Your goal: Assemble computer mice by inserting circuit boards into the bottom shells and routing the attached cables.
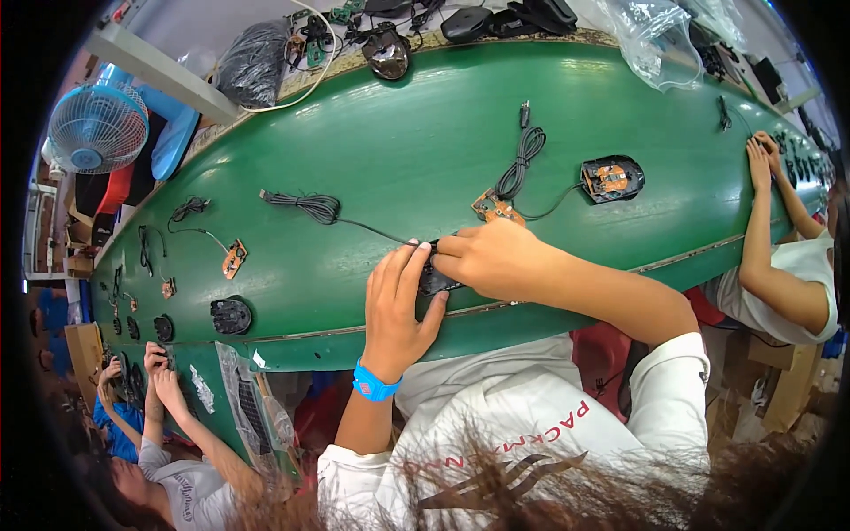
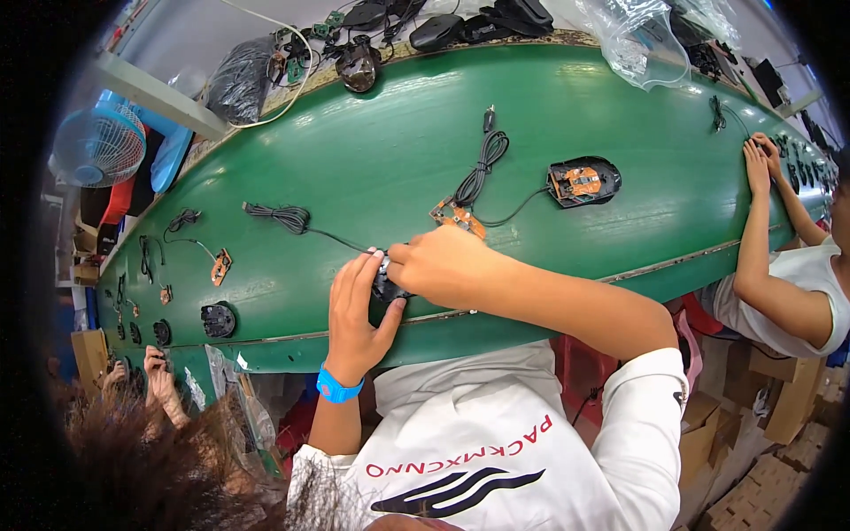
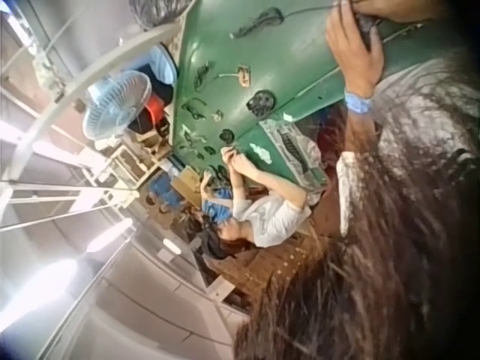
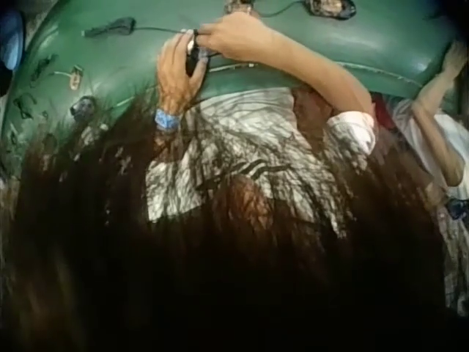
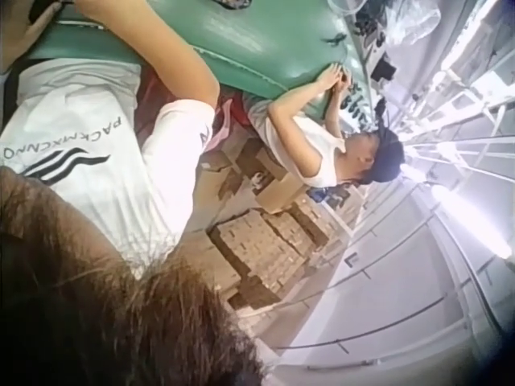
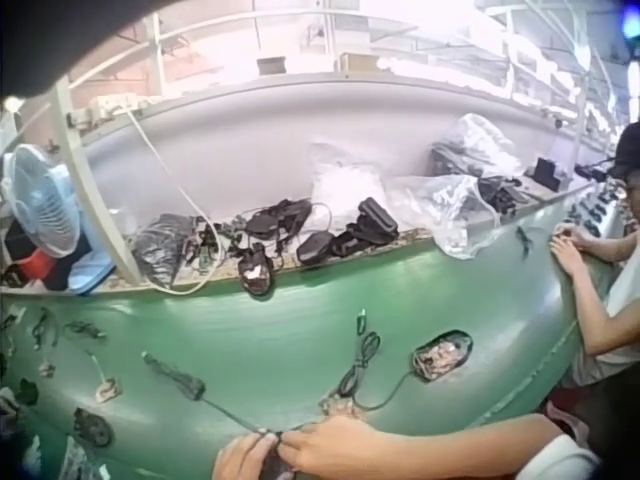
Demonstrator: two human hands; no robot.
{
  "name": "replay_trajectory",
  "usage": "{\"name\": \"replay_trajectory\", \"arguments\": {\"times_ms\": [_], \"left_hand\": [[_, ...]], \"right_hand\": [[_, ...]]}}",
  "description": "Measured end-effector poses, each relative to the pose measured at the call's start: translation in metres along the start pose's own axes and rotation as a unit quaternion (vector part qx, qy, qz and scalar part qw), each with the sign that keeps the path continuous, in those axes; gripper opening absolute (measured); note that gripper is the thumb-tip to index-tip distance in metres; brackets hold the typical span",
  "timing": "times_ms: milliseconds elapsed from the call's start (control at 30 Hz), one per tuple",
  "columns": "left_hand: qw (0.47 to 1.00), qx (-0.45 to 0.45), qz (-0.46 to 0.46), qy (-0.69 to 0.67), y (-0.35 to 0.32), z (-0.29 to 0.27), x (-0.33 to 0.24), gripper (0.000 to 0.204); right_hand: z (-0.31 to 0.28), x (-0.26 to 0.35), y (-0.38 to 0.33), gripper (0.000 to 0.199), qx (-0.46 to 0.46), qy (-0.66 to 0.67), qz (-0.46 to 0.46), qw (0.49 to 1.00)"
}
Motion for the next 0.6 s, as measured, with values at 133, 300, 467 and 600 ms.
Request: {"name": "replay_trajectory", "arguments": {"times_ms": [133,300,467,600], "left_hand": [[1.000,-0.005,0.007,-0.008,0.000,0.001,0.001,0.068],[0.999,-0.009,0.006,-0.032,-0.002,-0.004,0.003,0.069],[0.999,-0.006,0.011,-0.044,-0.005,-0.007,0.006,0.069],[0.999,-0.005,0.015,-0.049,-0.005,-0.008,0.006,0.070]], "right_hand": [[0.004,0.003,0.003,0.017,0.025,-0.005,0.014,1.000],[-0.015,0.003,0.004,0.015,0.018,0.063,0.075,0.995],[-0.026,-0.003,-0.007,0.008,-0.030,0.105,0.153,0.982],[-0.026,0.004,-0.009,0.006,-0.033,0.139,0.220,0.965]]}}
Point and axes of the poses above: each hand's wrist, its own y-axis towards the middle knuckle, its own z-axis out of the palm, x = y × z, the point moved 3 cm from there along y, towards the middle knuckle, and after that the axes turned 5 degrees about -y, right-handed, at the moved point
